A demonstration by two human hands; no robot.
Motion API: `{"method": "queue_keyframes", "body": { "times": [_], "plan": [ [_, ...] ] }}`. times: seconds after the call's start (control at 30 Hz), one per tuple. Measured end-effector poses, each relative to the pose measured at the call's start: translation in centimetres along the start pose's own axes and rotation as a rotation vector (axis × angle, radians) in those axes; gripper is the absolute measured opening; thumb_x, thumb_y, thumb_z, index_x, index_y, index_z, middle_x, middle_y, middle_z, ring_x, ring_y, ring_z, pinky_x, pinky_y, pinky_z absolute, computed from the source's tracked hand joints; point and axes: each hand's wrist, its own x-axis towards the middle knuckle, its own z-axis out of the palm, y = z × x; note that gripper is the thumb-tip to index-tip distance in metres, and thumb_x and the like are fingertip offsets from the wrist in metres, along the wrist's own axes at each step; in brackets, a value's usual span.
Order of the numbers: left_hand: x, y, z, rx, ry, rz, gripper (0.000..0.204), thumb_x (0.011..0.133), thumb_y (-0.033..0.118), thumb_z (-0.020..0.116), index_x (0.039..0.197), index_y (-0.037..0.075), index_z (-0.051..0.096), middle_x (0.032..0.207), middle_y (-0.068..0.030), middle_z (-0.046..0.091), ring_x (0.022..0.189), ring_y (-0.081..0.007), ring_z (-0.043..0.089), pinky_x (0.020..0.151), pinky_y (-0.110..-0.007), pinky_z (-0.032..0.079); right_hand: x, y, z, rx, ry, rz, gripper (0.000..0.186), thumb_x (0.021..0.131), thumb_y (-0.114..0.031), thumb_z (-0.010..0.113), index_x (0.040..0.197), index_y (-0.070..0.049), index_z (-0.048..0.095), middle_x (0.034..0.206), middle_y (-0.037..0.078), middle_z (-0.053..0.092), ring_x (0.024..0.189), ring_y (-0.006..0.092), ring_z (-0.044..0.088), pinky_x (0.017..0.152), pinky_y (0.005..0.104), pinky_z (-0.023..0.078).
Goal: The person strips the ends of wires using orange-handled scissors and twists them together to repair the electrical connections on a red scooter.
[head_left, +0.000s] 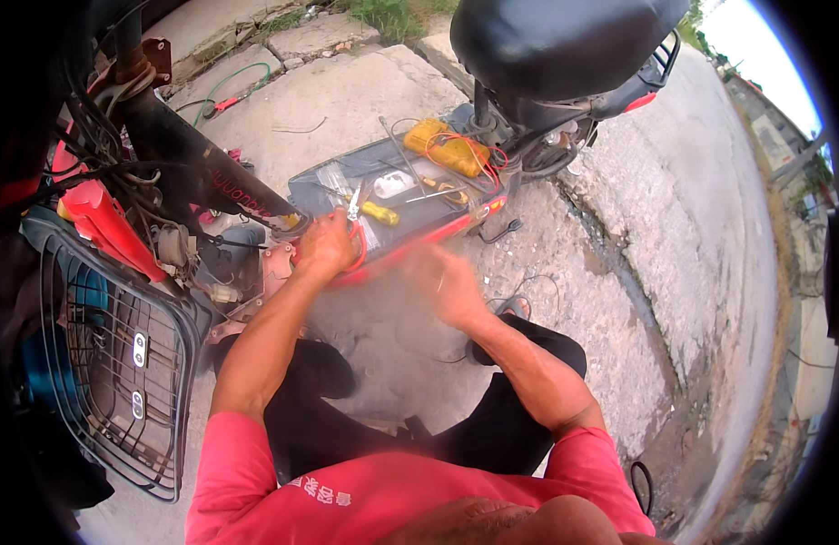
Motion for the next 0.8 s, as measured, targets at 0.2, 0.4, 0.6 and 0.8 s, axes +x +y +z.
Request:
{"method": "queue_keyframes", "body": {
  "times": [0.2,0.4,0.6,0.8],
  "plan": [
    [-0.9,0.2,-2.1,0.064,0.032,0.103,0.043,0.084,0.028,0.067,0.119,0.004,0.059,0.104,-0.0271,0.067,0.098,-0.0447,0.066,0.088,-0.052,0.053,-0.1,0.6,0.2,-0.025,-0.022,0.115,0.012,0.093,-0.011,0.064,0.094,0.001,0.062,0.073,-0.001,0.058,0.064,0.0039,0.049,0.056,0.0243,0.041],
    [-8.3,4.0,-5.9,-0.528,0.201,0.562,0.021,0.083,0.012,0.068,0.101,0.003,0.068,0.097,-0.0166,0.069,0.091,-0.0362,0.067,0.08,-0.045,0.052,0.1,1.6,0.7,0.102,-0.024,0.191,0.014,0.092,-0.012,0.066,0.095,0.001,0.063,0.076,-0.001,0.06,0.064,0.0044,0.05,0.055,0.0239,0.041],
    [-9.2,3.5,-4.5,-0.468,0.313,0.647,0.017,0.077,0.004,0.071,0.094,0.003,0.068,0.089,-0.0128,0.068,0.086,-0.0324,0.067,0.076,-0.042,0.052,0.3,1.7,1.8,0.309,-0.013,0.352,0.015,0.091,-0.014,0.067,0.096,0.0,0.065,0.078,0.0,0.061,0.063,0.0052,0.051,0.055,0.0233,0.041],
    [-9.4,2.7,-4.6,-0.392,0.44,0.706,0.015,0.071,0.002,0.071,0.084,0.003,0.064,0.082,-0.0121,0.064,0.078,-0.0332,0.064,0.071,-0.043,0.049,0.3,1.8,2.8,0.328,-0.051,0.392,0.018,0.091,-0.017,0.066,0.099,0.0,0.066,0.08,0.001,0.061,0.063,0.0056,0.051,0.055,0.0232,0.042]
  ]
}}
